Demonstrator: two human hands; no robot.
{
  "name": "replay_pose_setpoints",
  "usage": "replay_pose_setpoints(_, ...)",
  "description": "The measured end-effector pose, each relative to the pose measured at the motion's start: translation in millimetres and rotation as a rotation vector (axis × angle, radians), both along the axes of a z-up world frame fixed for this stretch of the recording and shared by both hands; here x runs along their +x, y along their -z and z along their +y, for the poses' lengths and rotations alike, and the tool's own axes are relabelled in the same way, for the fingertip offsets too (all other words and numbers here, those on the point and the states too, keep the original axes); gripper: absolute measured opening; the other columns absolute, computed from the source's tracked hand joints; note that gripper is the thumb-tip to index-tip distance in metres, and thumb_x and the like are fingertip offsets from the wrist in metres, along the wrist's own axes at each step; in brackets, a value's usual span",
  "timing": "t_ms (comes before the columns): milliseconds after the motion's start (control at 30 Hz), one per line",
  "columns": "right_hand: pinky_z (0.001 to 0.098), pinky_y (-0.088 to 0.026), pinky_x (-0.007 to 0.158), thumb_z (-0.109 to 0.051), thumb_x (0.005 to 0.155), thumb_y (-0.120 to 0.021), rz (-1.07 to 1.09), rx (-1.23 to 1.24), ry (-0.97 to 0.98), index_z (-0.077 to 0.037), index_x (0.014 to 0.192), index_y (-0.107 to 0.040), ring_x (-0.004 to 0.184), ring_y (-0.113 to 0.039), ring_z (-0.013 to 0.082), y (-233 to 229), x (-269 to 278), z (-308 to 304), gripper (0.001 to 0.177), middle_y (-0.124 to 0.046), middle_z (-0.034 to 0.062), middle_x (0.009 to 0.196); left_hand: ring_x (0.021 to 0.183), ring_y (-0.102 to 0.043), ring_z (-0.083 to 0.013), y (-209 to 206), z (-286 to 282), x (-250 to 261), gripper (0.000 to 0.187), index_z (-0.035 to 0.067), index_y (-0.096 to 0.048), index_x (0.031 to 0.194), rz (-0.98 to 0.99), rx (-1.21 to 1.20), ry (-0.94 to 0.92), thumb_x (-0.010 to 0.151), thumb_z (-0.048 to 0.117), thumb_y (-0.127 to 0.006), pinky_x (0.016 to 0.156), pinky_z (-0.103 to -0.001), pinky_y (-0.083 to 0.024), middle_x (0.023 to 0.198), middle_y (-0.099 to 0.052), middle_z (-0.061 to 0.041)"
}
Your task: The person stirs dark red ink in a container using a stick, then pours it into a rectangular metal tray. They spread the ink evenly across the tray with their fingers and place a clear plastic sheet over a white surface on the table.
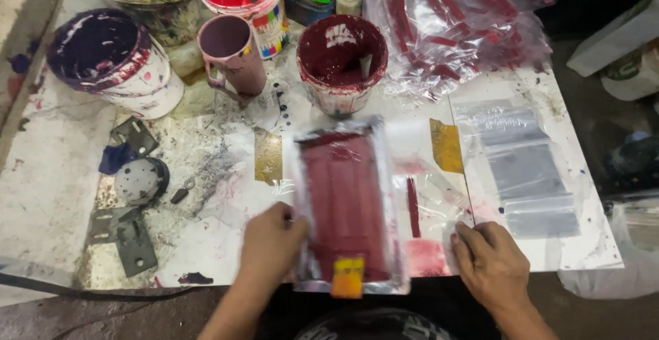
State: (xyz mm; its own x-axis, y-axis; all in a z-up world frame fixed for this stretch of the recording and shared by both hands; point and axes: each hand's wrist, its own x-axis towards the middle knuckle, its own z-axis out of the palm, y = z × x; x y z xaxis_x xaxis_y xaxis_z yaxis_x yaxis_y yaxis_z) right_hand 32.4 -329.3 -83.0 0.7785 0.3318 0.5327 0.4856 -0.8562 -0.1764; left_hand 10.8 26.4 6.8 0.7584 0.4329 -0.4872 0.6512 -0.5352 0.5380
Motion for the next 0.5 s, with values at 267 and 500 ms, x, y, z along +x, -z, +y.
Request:
replay_pose_setpoints(267, 0.028, -0.047, 0.062, -0.016, 0.094, -0.075, -0.069, 0.032, 0.002, -0.009, 0.103, -0.08, 0.075, -0.062, 0.02, -6.5, 0.1, 5.5, 0.013, -0.065, 0.0069, 0.089, 0.08, -0.073, -0.0263, -31.8, 65.7, -39.1, 0.028, 0.012, -0.076, 0.094, 0.003, 0.247, -0.12, 0.087, 0.036, -0.062, 0.076, -0.042, -0.052, 0.088, -0.082, -0.009)
replay_pose_setpoints(500, 0.0286, -0.047, 0.062, -0.017, 0.094, -0.075, -0.063, 0.053, 0.072, -0.012, 0.105, -0.081, 0.075, -0.061, 0.0192, 10.3, -2.0, -0.2, 0.013, -0.065, 0.0055, 0.089, 0.084, -0.069, -0.0361, 3.2, 66.6, -51.4, 0.033, 0.012, -0.074, 0.101, -0.009, 0.281, -0.063, 0.084, 0.039, -0.063, 0.079, -0.048, -0.048, 0.085, -0.077, -0.016)
